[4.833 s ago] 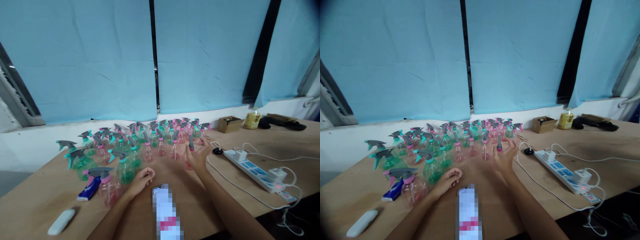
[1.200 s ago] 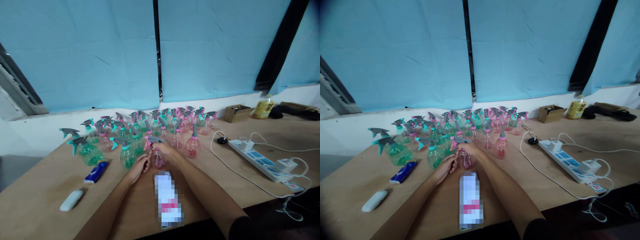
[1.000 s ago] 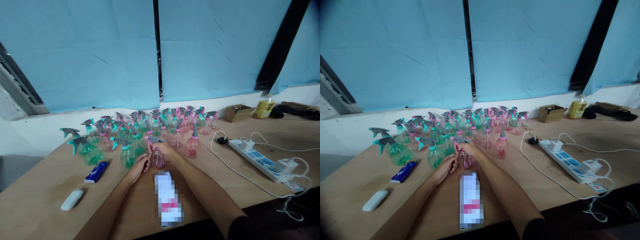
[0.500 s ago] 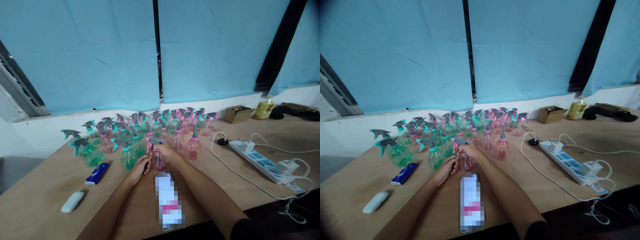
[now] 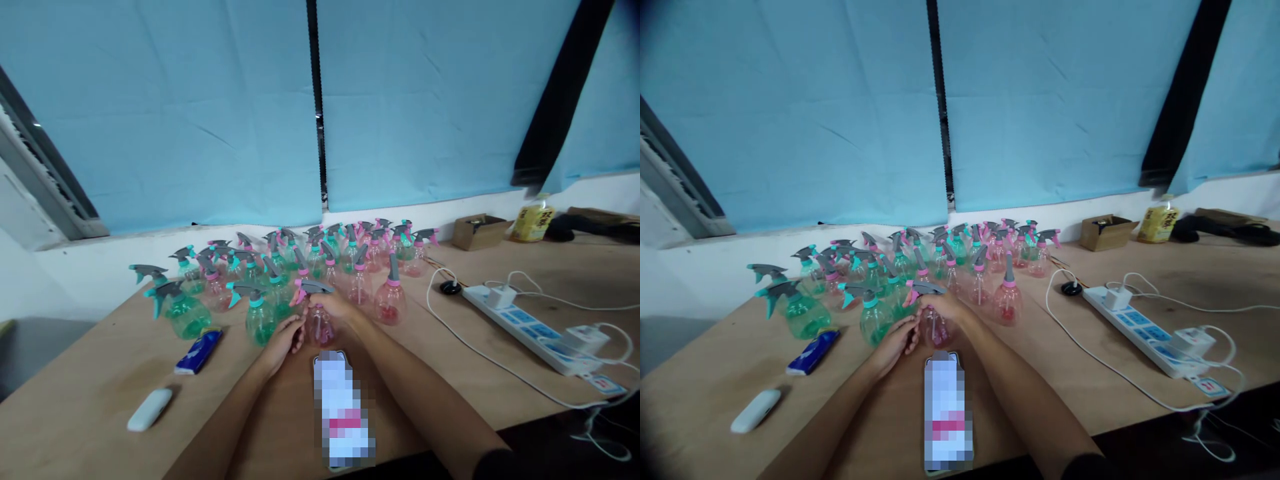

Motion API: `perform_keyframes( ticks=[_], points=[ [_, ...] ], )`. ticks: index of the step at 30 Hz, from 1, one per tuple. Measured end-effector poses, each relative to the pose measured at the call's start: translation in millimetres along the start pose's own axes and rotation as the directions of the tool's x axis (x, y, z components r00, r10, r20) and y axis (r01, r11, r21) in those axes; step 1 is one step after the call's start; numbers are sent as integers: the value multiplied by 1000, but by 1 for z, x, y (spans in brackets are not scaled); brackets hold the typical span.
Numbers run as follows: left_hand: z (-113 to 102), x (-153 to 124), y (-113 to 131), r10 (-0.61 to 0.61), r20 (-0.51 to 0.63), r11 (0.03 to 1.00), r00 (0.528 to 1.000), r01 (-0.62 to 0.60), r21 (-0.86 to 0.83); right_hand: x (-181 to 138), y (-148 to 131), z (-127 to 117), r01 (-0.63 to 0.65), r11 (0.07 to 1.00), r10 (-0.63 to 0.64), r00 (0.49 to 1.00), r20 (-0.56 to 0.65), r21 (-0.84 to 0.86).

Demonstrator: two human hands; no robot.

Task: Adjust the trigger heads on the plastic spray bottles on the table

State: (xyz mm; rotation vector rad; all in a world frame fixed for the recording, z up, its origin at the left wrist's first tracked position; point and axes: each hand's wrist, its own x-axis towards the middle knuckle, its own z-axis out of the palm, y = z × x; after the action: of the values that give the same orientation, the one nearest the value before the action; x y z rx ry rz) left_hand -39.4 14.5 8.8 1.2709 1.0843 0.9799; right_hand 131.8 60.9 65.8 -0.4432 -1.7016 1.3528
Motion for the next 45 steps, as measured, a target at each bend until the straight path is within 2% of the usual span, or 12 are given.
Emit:
perform_keyframes(
  ticks=[5,10,15,18,21,27,32,36,38,41,43,45],
  points=[
    [2,-2,2,7,-8,1000,1000,-7,17,1,8,1,-18,999,20,998,-55,26],
    [2,-3,3,6,0,1000,1000,-6,26,-1,4,5,35,997,-28,996,-90,67],
    [3,-4,4,3,-4,1000,1000,-3,15,-1,7,6,32,998,-26,994,-108,62],
    [3,-4,5,16,-21,1000,1000,-16,-1,0,17,9,62,998,-57,979,-194,22],
    [4,-4,5,31,-32,999,999,-31,-14,-1,21,13,136,990,-144,944,-298,-47],
    [2,-5,3,46,6,999,999,-46,-1,-15,19,18,266,940,-333,852,-403,-214],
    [1,-6,3,9,76,988,997,-20,156,-19,33,21,181,878,-427,716,-553,-444],
    [4,-6,2,38,86,955,996,-62,290,-17,37,19,145,799,-512,673,-534,-583],
    [6,-8,3,119,90,903,989,-145,404,-17,34,15,143,749,-563,650,-509,-647],
    [10,-15,7,274,132,736,953,-296,609,-18,23,11,165,713,-604,639,-477,-682],
    [12,-18,9,319,161,670,934,-342,659,-18,11,11,191,725,-611,623,-489,-662],
    [12,-19,10,318,177,648,932,-349,677,-18,-5,15,214,751,-611,584,-534,-625]
  ],
)
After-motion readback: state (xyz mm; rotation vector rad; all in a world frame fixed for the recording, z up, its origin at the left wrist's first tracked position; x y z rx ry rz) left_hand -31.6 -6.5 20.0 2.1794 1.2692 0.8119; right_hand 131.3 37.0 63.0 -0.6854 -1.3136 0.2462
